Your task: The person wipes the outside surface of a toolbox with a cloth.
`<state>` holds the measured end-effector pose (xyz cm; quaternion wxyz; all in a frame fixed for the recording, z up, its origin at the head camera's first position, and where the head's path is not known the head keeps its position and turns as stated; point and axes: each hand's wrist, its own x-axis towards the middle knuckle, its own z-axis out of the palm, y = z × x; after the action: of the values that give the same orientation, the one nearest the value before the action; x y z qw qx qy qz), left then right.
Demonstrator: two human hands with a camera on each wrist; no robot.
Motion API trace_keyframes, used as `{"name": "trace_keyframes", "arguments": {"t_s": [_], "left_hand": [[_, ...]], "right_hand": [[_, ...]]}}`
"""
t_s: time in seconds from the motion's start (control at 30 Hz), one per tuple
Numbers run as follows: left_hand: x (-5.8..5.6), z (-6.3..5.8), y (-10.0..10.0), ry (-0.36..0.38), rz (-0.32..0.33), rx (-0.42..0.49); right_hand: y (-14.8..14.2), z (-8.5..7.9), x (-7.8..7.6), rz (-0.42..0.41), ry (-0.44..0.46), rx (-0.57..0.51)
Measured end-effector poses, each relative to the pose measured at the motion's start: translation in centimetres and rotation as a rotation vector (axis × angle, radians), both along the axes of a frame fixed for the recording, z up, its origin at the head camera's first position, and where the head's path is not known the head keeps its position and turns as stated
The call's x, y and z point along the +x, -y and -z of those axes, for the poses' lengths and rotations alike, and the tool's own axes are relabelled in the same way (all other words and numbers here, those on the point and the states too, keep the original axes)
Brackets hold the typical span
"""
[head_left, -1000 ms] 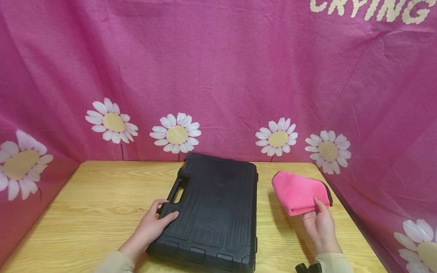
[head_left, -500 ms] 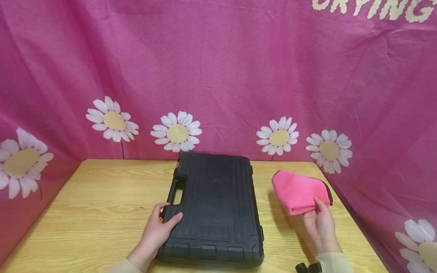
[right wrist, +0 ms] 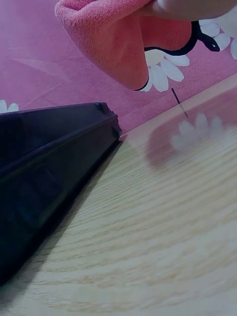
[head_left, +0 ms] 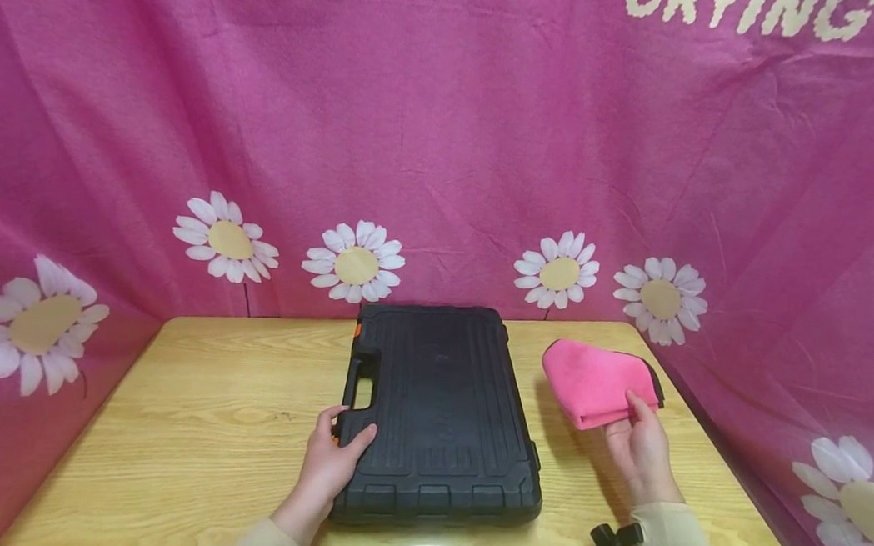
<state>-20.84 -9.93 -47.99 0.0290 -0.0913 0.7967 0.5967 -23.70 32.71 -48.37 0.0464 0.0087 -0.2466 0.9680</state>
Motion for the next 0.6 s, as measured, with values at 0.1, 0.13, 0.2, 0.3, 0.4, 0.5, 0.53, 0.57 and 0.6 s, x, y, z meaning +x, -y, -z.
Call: {"name": "trace_keyframes", "arguments": {"t_s": [0.1,0.13,0.2,0.3,0.4,0.5,0.53,0.57,0.6], "left_hand": [[0.1,-0.1,-0.4,-0.011,-0.010,0.001],[0.1,-0.2,-0.6,-0.014,-0.013,-0.004],[0.1,-0.3,-0.8,-0.025,-0.022,-0.030],[0.1,-0.2,-0.8,-0.034,-0.025,-0.068],[0.1,-0.1,-0.7,-0.025,-0.003,-0.069],[-0.1,0.1,-0.4,-0.003,0.038,-0.026],[-0.1,0.2,-0.2,0.004,0.049,-0.015],[-0.2,0.3,-0.1,0.006,0.062,-0.005],[-0.2,0.4,0.1,0.005,0.073,0.005]], "right_hand": [[0.2,-0.1,0.0,0.010,0.012,0.006],[0.2,-0.1,0.0,0.014,0.014,0.004],[0.4,-0.2,0.0,0.020,0.008,0.012],[0.6,-0.3,0.1,0.035,-0.010,0.056],[0.9,-0.9,0.3,0.080,-0.011,0.159],[1.3,-1.9,0.7,0.128,0.043,0.342],[1.5,-2.2,0.9,0.138,0.074,0.417],[1.6,-2.6,1.1,0.144,0.108,0.507],[1.8,-3.0,1.3,0.144,0.142,0.607]]}}
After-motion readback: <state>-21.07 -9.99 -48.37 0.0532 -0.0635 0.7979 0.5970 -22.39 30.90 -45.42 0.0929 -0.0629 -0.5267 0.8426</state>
